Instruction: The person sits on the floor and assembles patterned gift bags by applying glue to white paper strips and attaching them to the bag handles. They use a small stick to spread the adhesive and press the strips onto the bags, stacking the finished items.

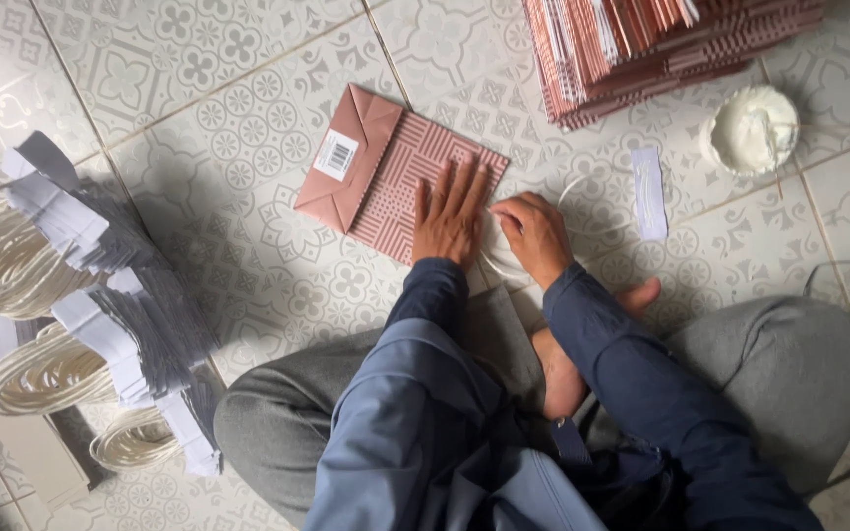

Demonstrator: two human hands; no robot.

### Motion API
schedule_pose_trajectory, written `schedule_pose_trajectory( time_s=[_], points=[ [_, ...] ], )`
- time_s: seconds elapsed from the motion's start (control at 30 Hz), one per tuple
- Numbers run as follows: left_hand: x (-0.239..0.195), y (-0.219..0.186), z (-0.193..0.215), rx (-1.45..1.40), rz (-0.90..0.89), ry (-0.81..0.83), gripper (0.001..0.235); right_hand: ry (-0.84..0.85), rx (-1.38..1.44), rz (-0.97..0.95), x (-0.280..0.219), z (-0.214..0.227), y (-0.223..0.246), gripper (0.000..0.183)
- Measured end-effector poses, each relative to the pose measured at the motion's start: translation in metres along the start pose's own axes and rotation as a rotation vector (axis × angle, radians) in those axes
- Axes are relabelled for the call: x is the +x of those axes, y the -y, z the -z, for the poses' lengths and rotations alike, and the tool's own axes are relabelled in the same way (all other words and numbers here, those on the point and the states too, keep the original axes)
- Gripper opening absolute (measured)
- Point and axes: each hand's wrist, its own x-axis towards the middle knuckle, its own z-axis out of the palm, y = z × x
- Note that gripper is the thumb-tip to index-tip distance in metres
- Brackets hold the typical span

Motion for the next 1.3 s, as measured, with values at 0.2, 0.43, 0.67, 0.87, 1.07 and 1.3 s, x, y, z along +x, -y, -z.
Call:
schedule_pose_trajectory(
  time_s=[0.2, 0.43, 0.67, 0.87, 1.07, 1.3],
  points=[
    [0.001, -0.002, 0.001, 0.021, -0.004, -0.033, 0.057, 0.030, -0.022, -0.104, 0.002, 0.011, 0.009, 0.033],
    [0.000, 0.001, -0.002, 0.001, -0.019, -0.018, 0.055, -0.088, -0.062, 0.074, 0.051, 0.017, 0.008, 0.027],
    [0.003, 0.007, -0.011, 0.017, -0.062, -0.067, 0.059, -0.078, -0.179, 0.004, 0.069, -0.012, -0.009, 0.053],
    [0.007, 0.022, -0.022, -0.302, -0.037, -0.139, 0.057, 0.002, 0.046, -0.186, 0.080, -0.019, -0.038, 0.032],
    [0.019, 0.027, 0.018, -0.944, 0.215, -0.587, 0.038, -0.042, 0.246, -0.246, 0.076, 0.060, 0.063, 0.023],
    [-0.059, -0.021, 0.173, -1.769, 0.364, -0.641, 0.058, -0.222, -0.203, 0.483, 0.016, 0.082, 0.169, 0.027]
  ],
)
